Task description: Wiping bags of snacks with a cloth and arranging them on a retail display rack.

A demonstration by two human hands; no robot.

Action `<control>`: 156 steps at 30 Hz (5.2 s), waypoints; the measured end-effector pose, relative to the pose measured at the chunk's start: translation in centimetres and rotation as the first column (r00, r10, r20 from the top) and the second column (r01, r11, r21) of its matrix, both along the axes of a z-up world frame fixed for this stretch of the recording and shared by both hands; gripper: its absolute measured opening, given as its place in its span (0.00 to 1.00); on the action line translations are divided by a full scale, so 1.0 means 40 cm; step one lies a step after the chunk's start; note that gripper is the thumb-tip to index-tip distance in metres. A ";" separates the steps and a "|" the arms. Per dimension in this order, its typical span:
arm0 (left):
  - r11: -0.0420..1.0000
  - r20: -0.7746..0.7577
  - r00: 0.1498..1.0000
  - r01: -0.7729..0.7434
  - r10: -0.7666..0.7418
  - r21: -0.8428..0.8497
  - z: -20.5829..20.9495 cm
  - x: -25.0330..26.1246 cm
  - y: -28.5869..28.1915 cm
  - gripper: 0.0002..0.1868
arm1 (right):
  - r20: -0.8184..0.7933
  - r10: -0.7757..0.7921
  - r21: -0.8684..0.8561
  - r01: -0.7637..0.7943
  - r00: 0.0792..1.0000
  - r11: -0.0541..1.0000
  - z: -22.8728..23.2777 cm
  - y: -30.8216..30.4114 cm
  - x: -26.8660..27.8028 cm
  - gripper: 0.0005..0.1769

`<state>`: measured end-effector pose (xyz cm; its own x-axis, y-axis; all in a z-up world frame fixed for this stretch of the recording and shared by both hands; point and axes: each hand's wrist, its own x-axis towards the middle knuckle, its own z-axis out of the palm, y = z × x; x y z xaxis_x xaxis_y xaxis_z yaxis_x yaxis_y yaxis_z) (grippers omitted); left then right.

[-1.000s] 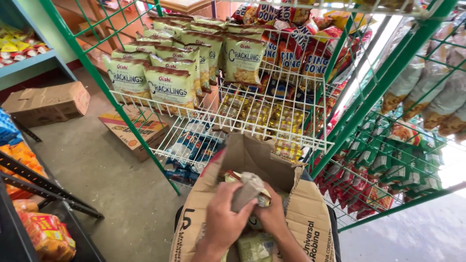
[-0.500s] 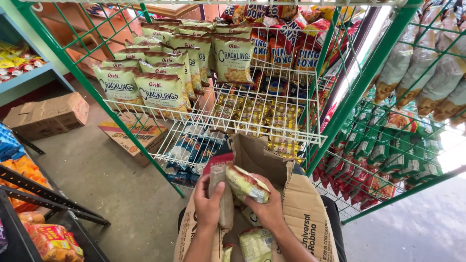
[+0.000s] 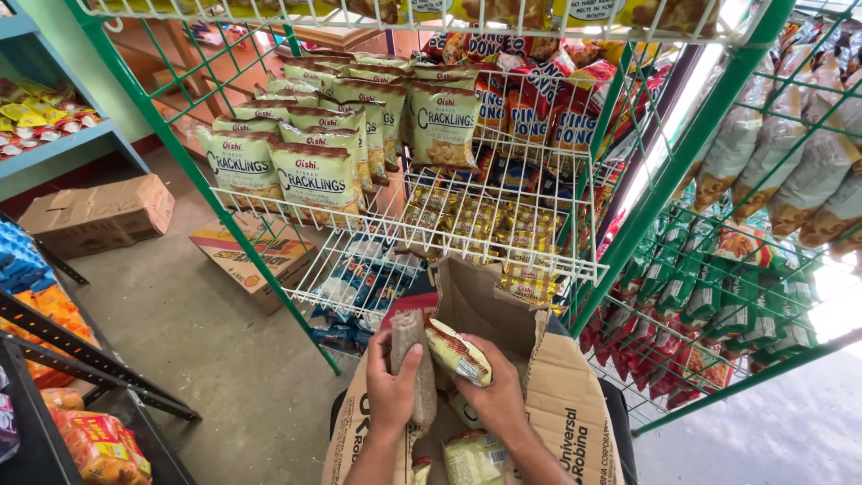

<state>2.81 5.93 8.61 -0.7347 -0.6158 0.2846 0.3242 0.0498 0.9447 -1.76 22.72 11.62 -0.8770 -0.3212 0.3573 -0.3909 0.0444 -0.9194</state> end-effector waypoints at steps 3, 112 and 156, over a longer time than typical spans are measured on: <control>0.999 -0.004 1.000 -0.014 0.014 -0.046 0.026 0.005 0.012 0.21 | -0.002 -0.010 0.006 0.010 1.000 1.000 -0.019 -0.003 -0.003 0.32; 0.849 0.049 0.998 -0.006 0.038 -0.528 0.133 0.062 0.074 0.21 | 0.034 -0.010 0.098 0.007 0.999 0.995 -0.033 -0.004 -0.020 0.37; 0.847 -0.013 0.996 0.064 -0.084 -0.527 0.169 0.084 0.100 0.15 | -0.114 0.001 -0.030 -0.005 0.993 1.000 -0.060 -0.001 -0.027 0.37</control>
